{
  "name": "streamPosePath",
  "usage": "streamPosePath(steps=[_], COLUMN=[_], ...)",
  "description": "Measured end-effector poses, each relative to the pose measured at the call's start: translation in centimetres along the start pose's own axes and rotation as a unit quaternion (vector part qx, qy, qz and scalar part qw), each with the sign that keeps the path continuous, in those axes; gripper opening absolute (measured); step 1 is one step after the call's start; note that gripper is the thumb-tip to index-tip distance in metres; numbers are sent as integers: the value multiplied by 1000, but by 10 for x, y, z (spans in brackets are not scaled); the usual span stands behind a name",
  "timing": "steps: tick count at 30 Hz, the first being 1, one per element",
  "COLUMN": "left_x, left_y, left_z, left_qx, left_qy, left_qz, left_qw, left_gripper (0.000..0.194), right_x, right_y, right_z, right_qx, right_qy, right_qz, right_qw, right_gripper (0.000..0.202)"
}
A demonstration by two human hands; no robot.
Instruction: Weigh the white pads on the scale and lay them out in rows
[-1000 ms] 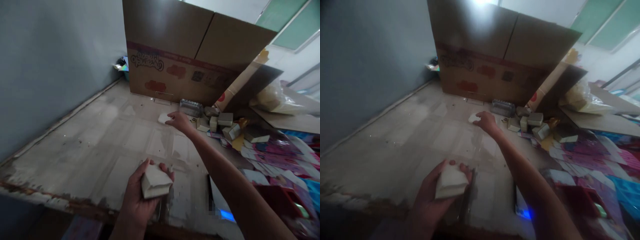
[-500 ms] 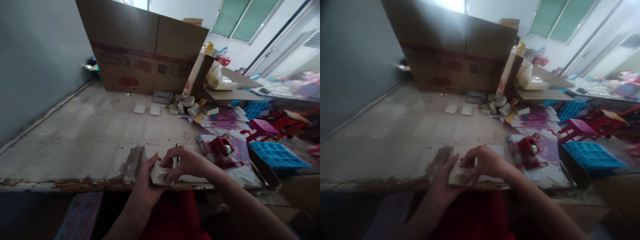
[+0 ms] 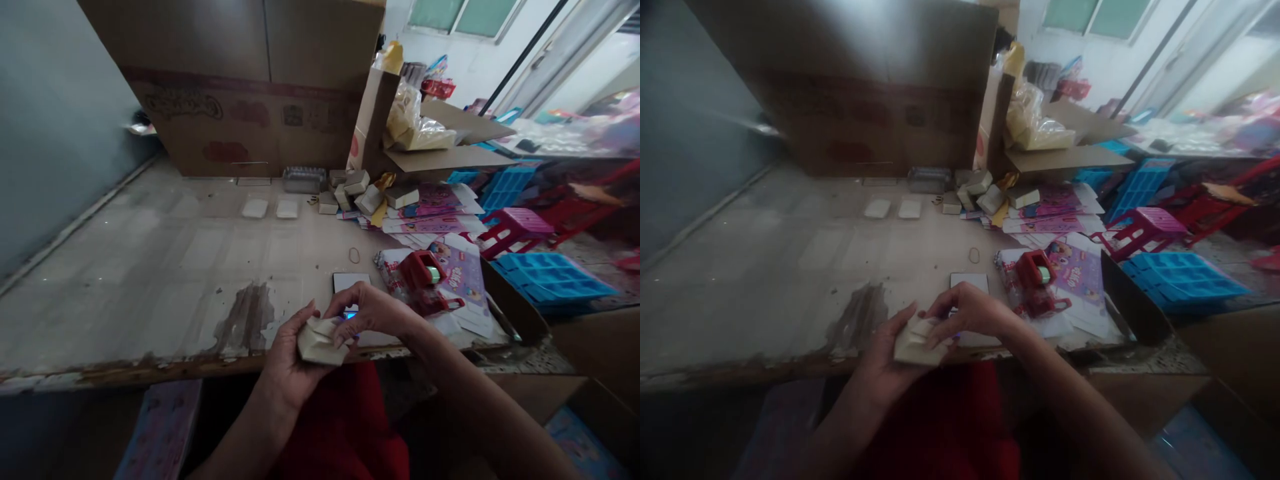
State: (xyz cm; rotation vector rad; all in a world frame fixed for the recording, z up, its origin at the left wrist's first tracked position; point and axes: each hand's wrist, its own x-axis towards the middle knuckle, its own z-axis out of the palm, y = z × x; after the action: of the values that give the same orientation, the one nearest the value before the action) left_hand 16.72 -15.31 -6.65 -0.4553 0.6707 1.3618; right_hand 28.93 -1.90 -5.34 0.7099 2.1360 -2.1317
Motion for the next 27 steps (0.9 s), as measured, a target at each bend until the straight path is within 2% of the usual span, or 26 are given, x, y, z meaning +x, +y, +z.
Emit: streamPosePath(steps=[3, 6, 10, 13, 15, 17, 18, 19, 20, 21, 23, 24, 27], left_x=[2, 5, 9, 12, 13, 13, 14, 14, 14, 14, 14, 14, 12], left_y=[-2, -1, 0, 1, 2, 3, 5, 6, 8, 9, 13, 14, 16], left_z=[3, 5, 8, 11, 11, 11, 11, 11, 10, 10, 9, 8, 6], left_qx=[-5, 2, 14, -10, -28, -37, -41, -46, -51, -57, -66, -69, -70], left_qy=[13, 13, 7, 20, 58, 87, 89, 86, 79, 71, 52, 47, 38], left_qz=[10, 21, 1, -12, -11, -13, -14, -16, -18, -22, -29, -31, -29], left_qw=[1000, 1000, 1000, 1000, 998, 995, 995, 995, 995, 996, 996, 996, 996], left_gripper=[26, 24, 25, 28, 26, 26, 27, 27, 27, 26, 23, 22, 20], right_x=[-2, -9, -19, -23, -23, -22, -20, -18, -15, -12, -7, -4, -1], right_y=[3, 4, 11, 22, 30, 38, 43, 49, 55, 62, 75, 81, 89], right_z=[-3, 2, 11, 1, -12, -24, -27, -29, -29, -27, -23, -21, -21], right_qx=[-37, -83, -133, -83, -82, -183, -265, -355, -440, -511, -598, -614, -590], right_qy=[25, 60, 179, 277, 388, 521, 562, 568, 542, 490, 375, 339, 328], right_qz=[-22, -36, -52, -40, -37, -54, -70, -88, -104, -115, -110, -98, -61], right_qw=[999, 994, 973, 956, 917, 832, 781, 737, 709, 697, 700, 706, 736], right_gripper=[29, 16, 18, 23, 25, 22, 20, 17, 15, 16, 19, 19, 17])
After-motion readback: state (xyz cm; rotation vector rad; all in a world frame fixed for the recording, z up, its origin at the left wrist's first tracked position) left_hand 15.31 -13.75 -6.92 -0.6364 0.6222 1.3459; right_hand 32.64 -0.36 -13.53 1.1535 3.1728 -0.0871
